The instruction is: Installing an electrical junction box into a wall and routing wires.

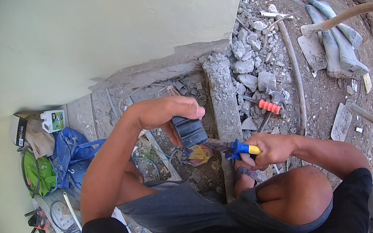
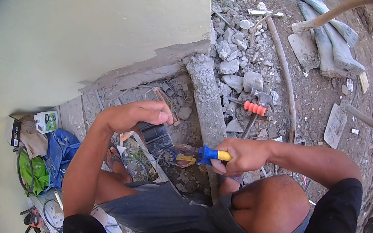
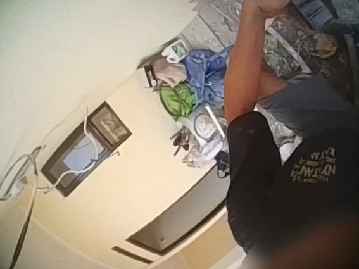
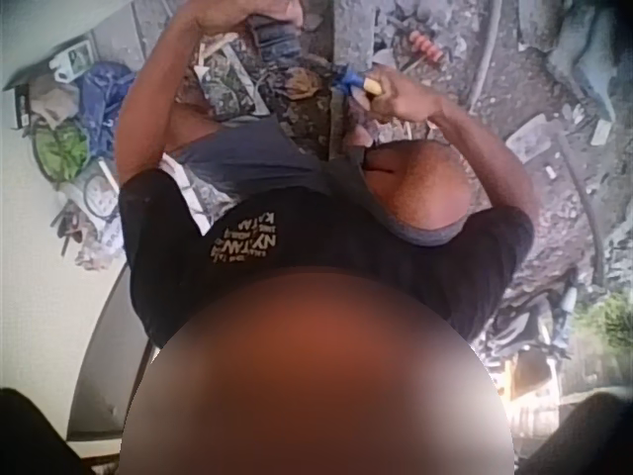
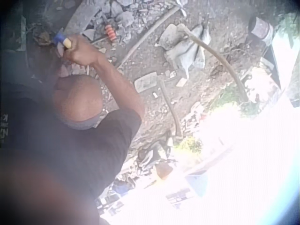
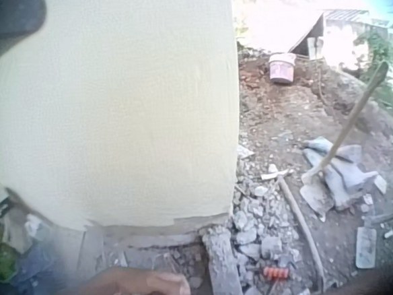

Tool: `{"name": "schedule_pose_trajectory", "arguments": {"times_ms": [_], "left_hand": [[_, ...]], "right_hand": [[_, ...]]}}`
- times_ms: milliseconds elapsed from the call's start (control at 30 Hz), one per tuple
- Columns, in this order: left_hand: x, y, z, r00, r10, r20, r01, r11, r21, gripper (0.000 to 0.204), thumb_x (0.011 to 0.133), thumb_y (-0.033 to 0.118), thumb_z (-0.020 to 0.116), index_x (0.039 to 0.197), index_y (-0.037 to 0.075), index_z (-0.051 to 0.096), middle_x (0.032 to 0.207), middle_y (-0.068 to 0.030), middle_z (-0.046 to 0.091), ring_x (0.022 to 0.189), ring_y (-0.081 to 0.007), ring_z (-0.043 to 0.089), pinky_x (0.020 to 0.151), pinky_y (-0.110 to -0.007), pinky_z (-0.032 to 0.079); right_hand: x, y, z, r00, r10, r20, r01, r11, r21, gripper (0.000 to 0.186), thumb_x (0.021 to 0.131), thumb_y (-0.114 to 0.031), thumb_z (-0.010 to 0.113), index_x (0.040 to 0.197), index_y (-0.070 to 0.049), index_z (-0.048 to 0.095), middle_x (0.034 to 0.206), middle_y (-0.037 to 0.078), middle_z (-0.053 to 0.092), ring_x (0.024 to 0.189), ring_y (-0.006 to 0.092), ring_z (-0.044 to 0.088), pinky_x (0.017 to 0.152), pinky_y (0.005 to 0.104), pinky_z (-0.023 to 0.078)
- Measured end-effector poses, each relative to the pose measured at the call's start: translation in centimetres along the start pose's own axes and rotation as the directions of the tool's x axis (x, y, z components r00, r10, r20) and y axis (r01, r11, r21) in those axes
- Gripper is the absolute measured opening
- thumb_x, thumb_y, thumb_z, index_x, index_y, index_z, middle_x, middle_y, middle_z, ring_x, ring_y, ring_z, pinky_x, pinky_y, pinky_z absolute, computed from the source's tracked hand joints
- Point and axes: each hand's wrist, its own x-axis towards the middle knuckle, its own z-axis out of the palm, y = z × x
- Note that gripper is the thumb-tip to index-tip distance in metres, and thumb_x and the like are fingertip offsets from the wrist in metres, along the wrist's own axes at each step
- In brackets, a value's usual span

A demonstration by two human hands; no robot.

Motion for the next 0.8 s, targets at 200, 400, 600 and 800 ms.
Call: {"name": "schedule_pose_trajectory", "arguments": {"times_ms": [200, 400, 600, 800], "left_hand": [[1.3, -5.3, 0.0, 0.900, -0.333, 0.283, 0.432, 0.770, -0.469, 0.069, 0.095, 0.067, 0.048, 0.121, 0.003, 0.059, 0.096, -0.0266, 0.070, 0.075, -0.0439, 0.074, 0.064, -0.054, 0.064], [1.5, -10.6, 1.5, 0.916, -0.276, 0.291, 0.401, 0.633, -0.663, 0.081, 0.094, 0.075, 0.040, 0.124, 0.002, 0.059, 0.105, -0.0234, 0.070, 0.090, -0.0378, 0.073, 0.071, -0.052, 0.063], [0.0, -10.3, 4.4, 0.880, 0.219, -0.422, -0.408, 0.803, -0.434, 0.099, 0.078, 0.074, 0.069, 0.143, 0.004, 0.045, 0.138, -0.0165, 0.055, 0.131, -0.0297, 0.054, 0.105, -0.045, 0.046], [-0.9, -8.1, 3.9, 0.778, 0.443, -0.447, -0.223, 0.858, 0.462, 0.101, 0.066, 0.042, 0.095, 0.145, 0.003, 0.046, 0.137, -0.0130, 0.054, 0.125, -0.0276, 0.054, 0.113, -0.039, 0.037]], "right_hand": [[1.4, 2.0, -0.1, 0.934, -0.325, -0.150, 0.112, 0.663, -0.740, 0.010, 0.073, 0.000, 0.063, 0.082, -0.003, 0.064, 0.084, 0.014, 0.063, 0.074, 0.0298, 0.064, 0.065, 0.0413, 0.050], [2.8, 1.2, 0.1, 0.894, -0.386, -0.229, -0.071, 0.382, -0.922, 0.025, 0.072, -0.005, 0.066, 0.096, -0.002, 0.066, 0.091, 0.017, 0.059, 0.079, 0.0387, 0.066, 0.074, 0.0477, 0.054], [3.7, 3.7, -1.7, 0.927, -0.201, -0.316, 0.013, 0.861, -0.508, 0.014, 0.071, -0.002, 0.061, 0.085, -0.001, 0.063, 0.083, 0.017, 0.063, 0.076, 0.0366, 0.064, 0.068, 0.0444, 0.051], [4.9, 4.8, -0.5, 0.930, -0.237, -0.280, 0.138, 0.933, -0.331, 0.011, 0.074, -0.002, 0.059, 0.084, -0.001, 0.062, 0.079, 0.018, 0.063, 0.074, 0.0367, 0.062, 0.067, 0.0427, 0.049]]}}
